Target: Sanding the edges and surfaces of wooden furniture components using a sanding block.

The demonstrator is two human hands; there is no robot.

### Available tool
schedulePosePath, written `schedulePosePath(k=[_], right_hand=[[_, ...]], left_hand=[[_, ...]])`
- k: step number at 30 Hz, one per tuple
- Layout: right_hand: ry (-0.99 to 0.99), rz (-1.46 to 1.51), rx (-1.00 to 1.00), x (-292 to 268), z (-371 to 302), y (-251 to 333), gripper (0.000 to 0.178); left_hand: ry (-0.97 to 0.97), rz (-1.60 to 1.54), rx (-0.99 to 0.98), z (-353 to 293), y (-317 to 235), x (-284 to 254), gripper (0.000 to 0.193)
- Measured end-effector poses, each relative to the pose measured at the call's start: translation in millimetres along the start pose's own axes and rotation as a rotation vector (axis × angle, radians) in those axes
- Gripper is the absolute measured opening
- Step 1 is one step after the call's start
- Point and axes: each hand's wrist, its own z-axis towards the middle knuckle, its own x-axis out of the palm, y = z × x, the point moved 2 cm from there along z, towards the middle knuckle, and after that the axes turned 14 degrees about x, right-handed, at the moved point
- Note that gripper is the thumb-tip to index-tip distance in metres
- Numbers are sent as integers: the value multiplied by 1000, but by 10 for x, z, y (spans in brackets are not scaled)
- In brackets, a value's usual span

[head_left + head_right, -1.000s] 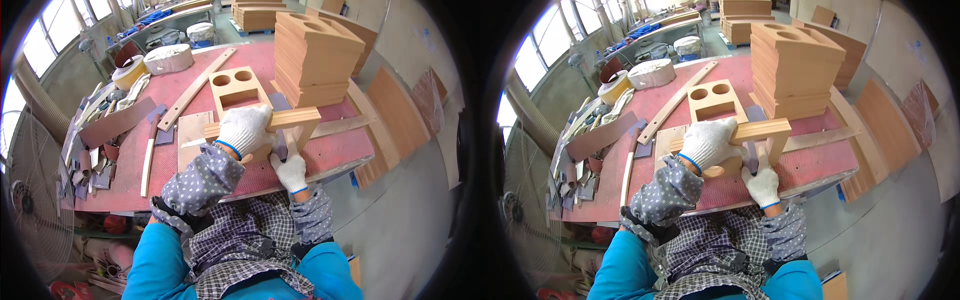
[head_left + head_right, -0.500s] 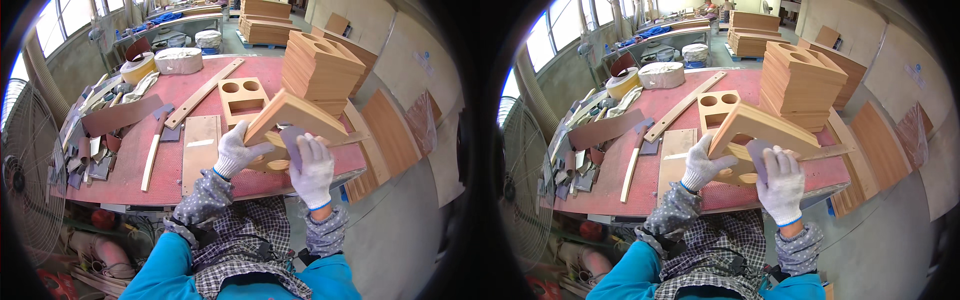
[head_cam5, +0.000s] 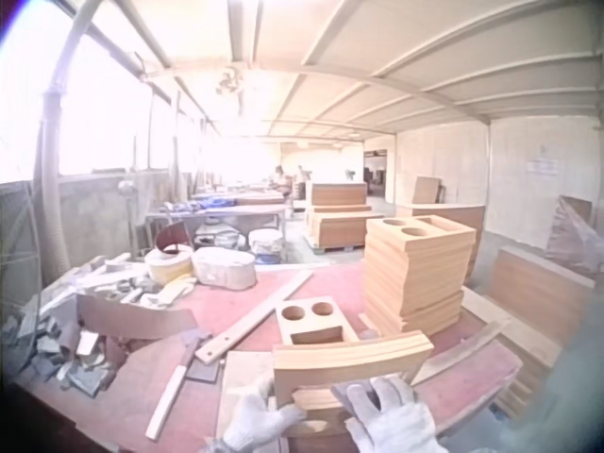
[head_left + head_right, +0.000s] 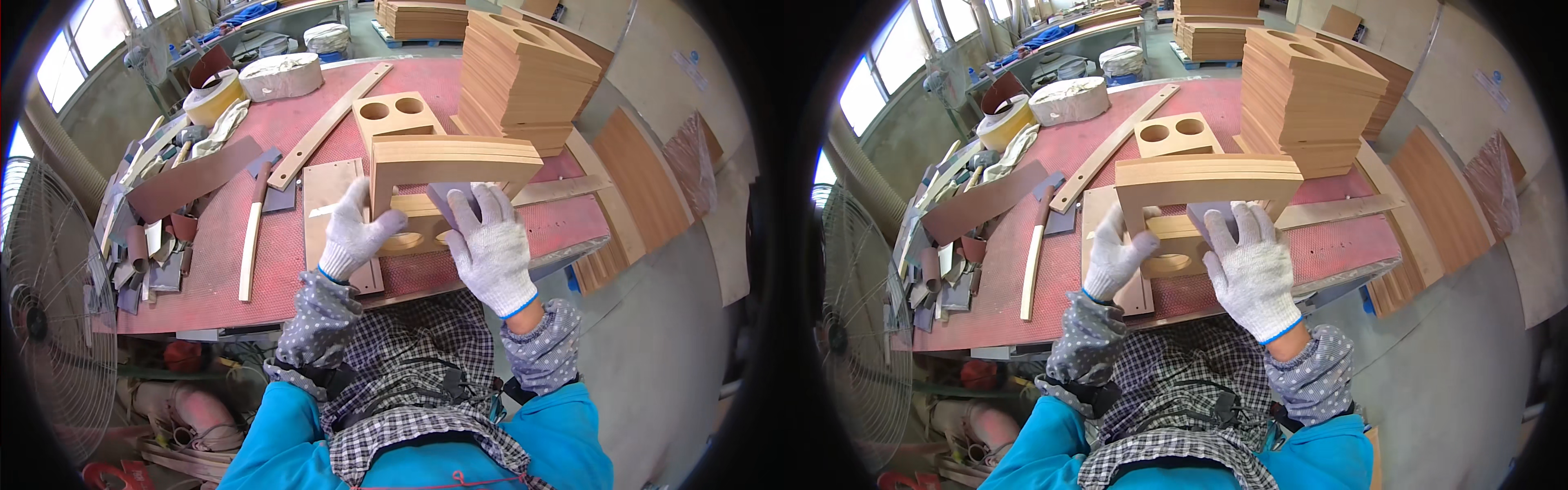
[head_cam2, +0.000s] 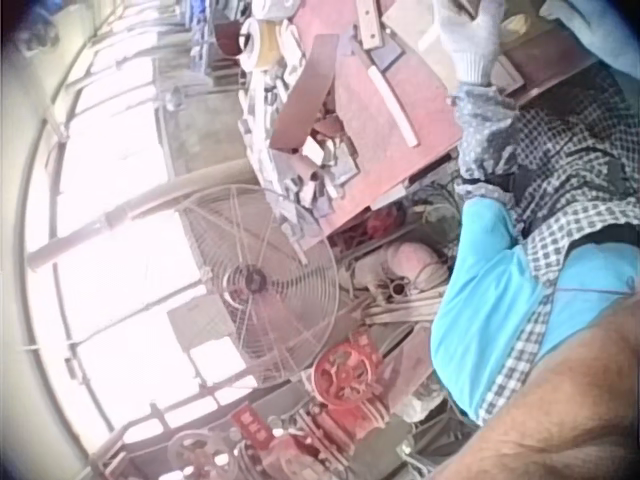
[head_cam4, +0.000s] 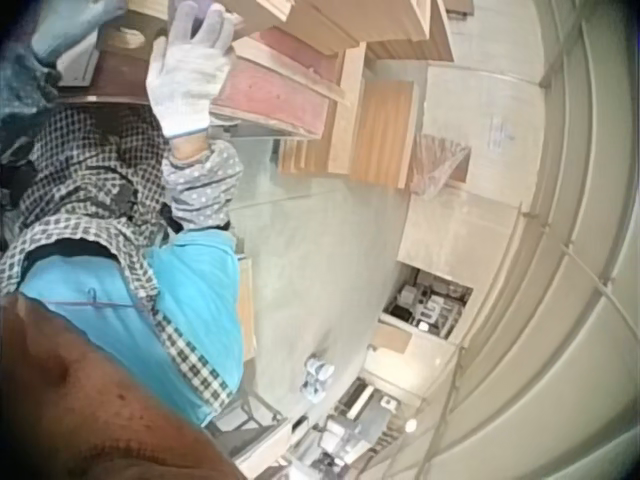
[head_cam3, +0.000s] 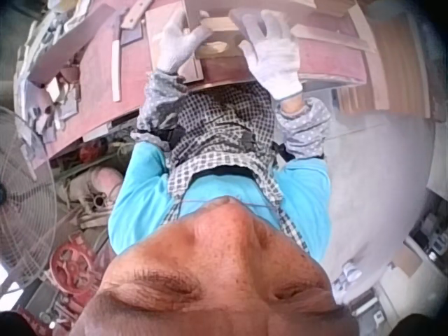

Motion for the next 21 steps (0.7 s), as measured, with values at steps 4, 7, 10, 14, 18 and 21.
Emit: schedulePosePath(k=[4, 7, 10, 14, 18, 21], right_hand=[[-39, -10, 11, 1, -4, 45, 60], [-54, 1, 32, 23, 3, 56, 58], [-99, 10, 23, 108, 19, 48, 58], [-100, -28, 41, 91, -10, 35, 59], [-92, -42, 39, 42, -39, 12, 58], [-118, -47, 40, 13, -13, -31, 55]], left_hand=[[-25, -14, 323, 412, -706, -49, 55], [17, 74, 375, 690, -947, 52, 48], [-50, 177, 279, 772, -898, 145, 33], [-179, 264, 287, 686, -921, 253, 26], [-247, 135, 283, 584, -854, 319, 24], [-302, 154, 291, 599, -821, 361, 24]])
